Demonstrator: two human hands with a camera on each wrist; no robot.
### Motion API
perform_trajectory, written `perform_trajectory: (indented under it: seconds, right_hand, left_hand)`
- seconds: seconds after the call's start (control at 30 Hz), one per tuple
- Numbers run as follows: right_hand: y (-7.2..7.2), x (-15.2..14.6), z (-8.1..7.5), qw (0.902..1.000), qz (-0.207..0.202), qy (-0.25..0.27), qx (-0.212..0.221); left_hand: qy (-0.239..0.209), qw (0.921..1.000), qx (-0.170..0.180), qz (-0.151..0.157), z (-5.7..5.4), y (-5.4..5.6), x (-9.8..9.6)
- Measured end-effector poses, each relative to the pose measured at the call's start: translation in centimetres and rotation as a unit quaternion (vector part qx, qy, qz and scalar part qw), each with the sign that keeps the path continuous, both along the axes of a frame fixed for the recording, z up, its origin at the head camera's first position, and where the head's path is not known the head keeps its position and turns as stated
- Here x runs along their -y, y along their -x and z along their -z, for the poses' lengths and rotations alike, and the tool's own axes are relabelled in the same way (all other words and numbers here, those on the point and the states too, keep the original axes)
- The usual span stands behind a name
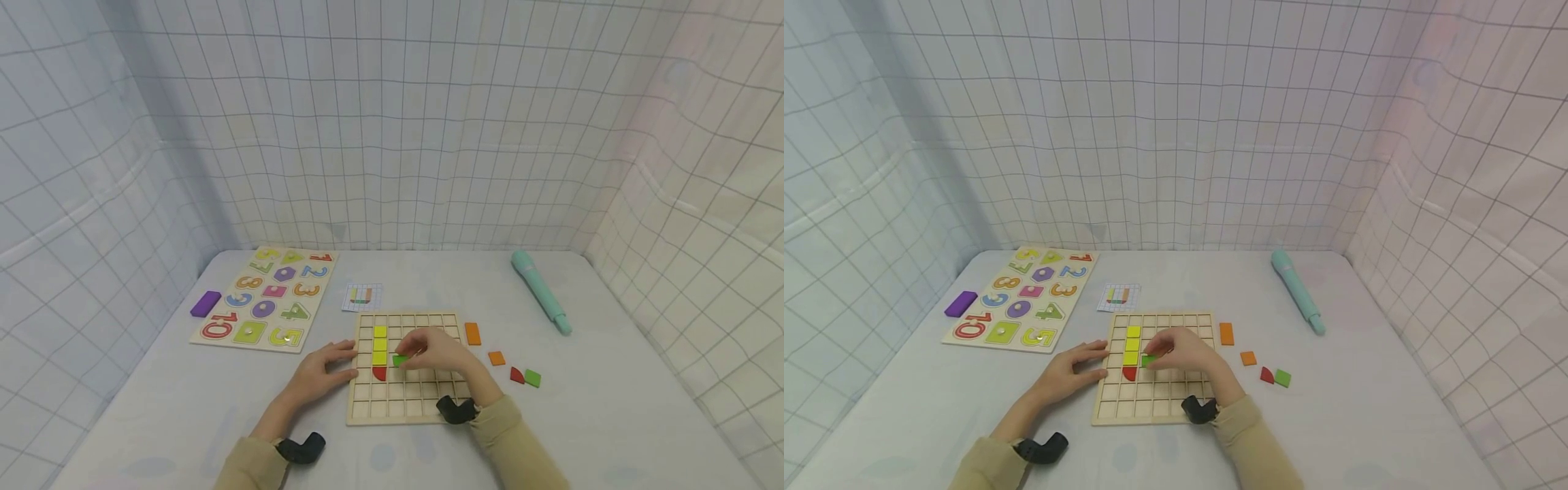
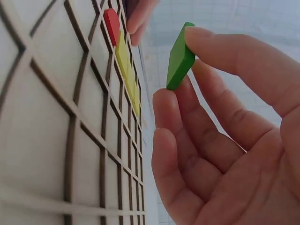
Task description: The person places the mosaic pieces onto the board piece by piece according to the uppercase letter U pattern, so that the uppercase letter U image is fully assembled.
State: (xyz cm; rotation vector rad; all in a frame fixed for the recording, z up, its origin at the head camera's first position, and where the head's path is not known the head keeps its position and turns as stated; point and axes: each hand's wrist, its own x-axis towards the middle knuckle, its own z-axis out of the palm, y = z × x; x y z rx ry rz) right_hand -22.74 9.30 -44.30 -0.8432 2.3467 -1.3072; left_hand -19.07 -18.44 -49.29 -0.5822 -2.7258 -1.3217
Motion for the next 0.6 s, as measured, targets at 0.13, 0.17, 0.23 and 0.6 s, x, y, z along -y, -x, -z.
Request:
perform_trajectory:
  seconds: [0.13,0.17,0.23,0.6]
  right_hand:
    - [0.0,0.5,0.6,0.9999,0.007,-0.011,0.002]
    - [0.0,0.6,0.7,0.9999,0.010,-0.014,0.003]
    - [0.0,0.7,0.9,0.9997,0.012,-0.022,0.002]
    - [-0.1,1.3,1.6,0.9986,0.006,-0.050,-0.013]
  left_hand:
    - [0.004,1.0000,0.006,-0.002,0.0,0.0,-0.1]
    - [0.005,1.0000,0.004,-0.002,0.0,0.0,-0.1]
    - [0.005,1.0000,0.001,-0.003,0.0,0.1,-0.1]
    - [-0.003,0.9999,0.009,-0.006,0.3,0.2,0.1]
